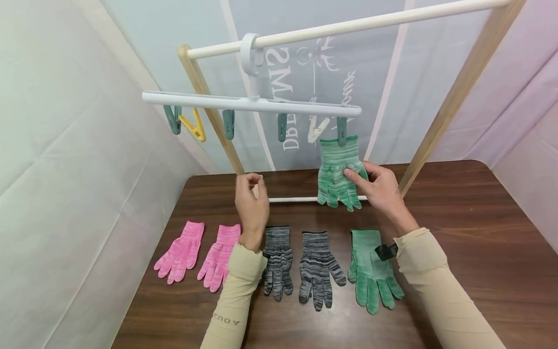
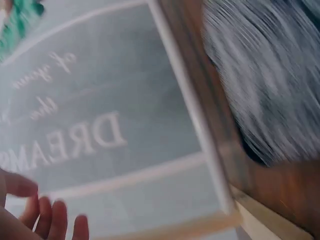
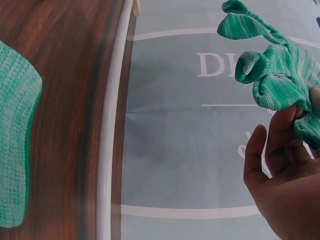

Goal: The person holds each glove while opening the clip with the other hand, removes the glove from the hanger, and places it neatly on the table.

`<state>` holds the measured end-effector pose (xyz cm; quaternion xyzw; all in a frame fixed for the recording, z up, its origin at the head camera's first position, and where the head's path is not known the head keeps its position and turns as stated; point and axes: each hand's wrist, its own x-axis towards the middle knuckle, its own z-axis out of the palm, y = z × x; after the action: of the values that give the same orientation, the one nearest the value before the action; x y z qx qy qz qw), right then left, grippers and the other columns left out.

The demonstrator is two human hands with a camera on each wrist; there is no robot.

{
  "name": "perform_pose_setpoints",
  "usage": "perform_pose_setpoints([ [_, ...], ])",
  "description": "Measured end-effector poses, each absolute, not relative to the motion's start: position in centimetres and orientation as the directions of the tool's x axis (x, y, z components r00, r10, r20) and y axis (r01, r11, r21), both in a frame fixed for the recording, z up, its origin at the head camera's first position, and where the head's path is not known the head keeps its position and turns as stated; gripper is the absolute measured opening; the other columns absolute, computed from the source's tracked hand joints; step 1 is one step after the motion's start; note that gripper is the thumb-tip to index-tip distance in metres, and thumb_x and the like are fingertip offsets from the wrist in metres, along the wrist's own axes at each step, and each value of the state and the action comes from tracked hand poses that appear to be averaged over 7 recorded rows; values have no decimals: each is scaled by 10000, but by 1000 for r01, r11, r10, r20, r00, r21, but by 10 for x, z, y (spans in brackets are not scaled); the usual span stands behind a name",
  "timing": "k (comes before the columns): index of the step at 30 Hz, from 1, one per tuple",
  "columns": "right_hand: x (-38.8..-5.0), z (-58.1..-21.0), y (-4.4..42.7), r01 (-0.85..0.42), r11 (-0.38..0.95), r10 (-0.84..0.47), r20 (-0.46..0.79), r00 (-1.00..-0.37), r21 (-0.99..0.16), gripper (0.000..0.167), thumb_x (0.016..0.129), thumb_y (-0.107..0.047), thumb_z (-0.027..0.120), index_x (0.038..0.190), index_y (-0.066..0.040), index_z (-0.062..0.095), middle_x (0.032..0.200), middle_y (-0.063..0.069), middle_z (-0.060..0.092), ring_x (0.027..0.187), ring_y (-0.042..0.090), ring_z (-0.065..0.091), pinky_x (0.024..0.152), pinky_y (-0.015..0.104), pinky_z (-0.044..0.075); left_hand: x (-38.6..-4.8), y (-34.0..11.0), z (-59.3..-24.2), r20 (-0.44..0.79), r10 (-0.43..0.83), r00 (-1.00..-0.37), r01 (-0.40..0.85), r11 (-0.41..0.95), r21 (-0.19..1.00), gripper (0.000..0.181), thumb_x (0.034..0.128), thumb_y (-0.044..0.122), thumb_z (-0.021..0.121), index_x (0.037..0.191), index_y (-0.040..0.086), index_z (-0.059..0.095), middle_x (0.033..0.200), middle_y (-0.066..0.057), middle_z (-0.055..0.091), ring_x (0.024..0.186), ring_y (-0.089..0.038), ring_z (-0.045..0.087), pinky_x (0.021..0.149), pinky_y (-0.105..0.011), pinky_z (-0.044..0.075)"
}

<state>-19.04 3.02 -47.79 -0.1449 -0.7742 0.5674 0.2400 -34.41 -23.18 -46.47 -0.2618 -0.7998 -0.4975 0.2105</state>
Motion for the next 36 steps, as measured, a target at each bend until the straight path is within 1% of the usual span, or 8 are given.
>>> perform_pose_setpoints([
  [7, -191, -480, 30, -77, 311, 482, 227, -846, -947, 237, 1016, -297, 690, 945, -70, 698, 581, -67, 344, 538, 129, 280, 560, 289, 314, -318, -201, -449, 553, 469, -689, 709, 275, 650, 232, 1073, 209, 575, 1185, 102, 748, 1181, -65, 704, 1144, -213, 637, 1031, -410, 519],
  [11, -189, -478, 28, -76, 306, 475, 221, -852, -949, 280, 1017, -348, 682, 930, -81, 677, 579, -57, 318, 518, 145, 271, 548, 301, 313, -307, -180, -435, 539, 542, -645, 739, 262, 620, 328, 1095, 327, 532, 1293, 151, 725, 1308, -35, 692, 1279, -198, 609, 1115, -395, 484],
  [14, -186, -476, 28, -79, 297, 467, 217, -857, -952, 274, 1021, -362, 672, 985, -92, 709, 604, -78, 438, 526, 152, 334, 569, 288, 361, -300, -166, -425, 554, 559, -617, 766, 267, 585, 370, 1106, 360, 496, 1340, 159, 701, 1363, -32, 668, 1321, -197, 585, 1125, -393, 481],
  [17, -185, -475, 28, -99, 259, 448, 210, -869, -961, 276, 1029, -339, 663, 1117, -90, 743, 763, -132, 644, 627, 109, 515, 656, 245, 468, -293, -155, -417, 576, 552, -603, 785, 282, 552, 371, 1111, 344, 484, 1355, 155, 689, 1381, -38, 662, 1330, -200, 579, 1121, -392, 486],
  [20, -185, -475, 28, -119, 220, 430, 205, -879, -968, 309, 1034, -320, 658, 1209, -78, 737, 958, -183, 734, 839, 41, 668, 778, 212, 553, -287, -146, -413, 578, 544, -608, 785, 299, 543, 372, 1113, 327, 477, 1394, 166, 661, 1418, -43, 643, 1345, -201, 570, 1115, -401, 495],
  [23, -185, -475, 27, -134, 198, 422, 208, -882, -971, 321, 1035, -311, 656, 1228, -66, 731, 1000, -198, 743, 946, 26, 712, 820, 208, 579, -283, -137, -409, 563, 544, -623, 772, 311, 554, 396, 1112, 319, 480, 1453, 170, 612, 1474, -60, 611, 1391, -216, 549, 1132, -426, 489],
  [32, -184, -476, 26, -150, 188, 412, 217, -885, -971, 307, 1041, -288, 649, 1187, -30, 727, 950, -178, 736, 888, 31, 721, 785, 225, 596, -280, -111, -395, 403, 610, -682, 652, 260, 712, 539, 1122, 433, 402, 1604, 192, 410, 1652, 5, 441, 1547, -158, 394, 1246, -412, 376],
  [36, -183, -476, 25, -145, 180, 411, 209, -887, -973, 322, 1040, -295, 649, 1213, -32, 724, 967, -188, 737, 896, 26, 722, 788, 228, 598, -281, -100, -387, 348, 602, -719, 568, 221, 792, 538, 1111, 456, 429, 1584, 201, 448, 1616, 46, 491, 1523, -124, 423, 1233, -393, 390],
])
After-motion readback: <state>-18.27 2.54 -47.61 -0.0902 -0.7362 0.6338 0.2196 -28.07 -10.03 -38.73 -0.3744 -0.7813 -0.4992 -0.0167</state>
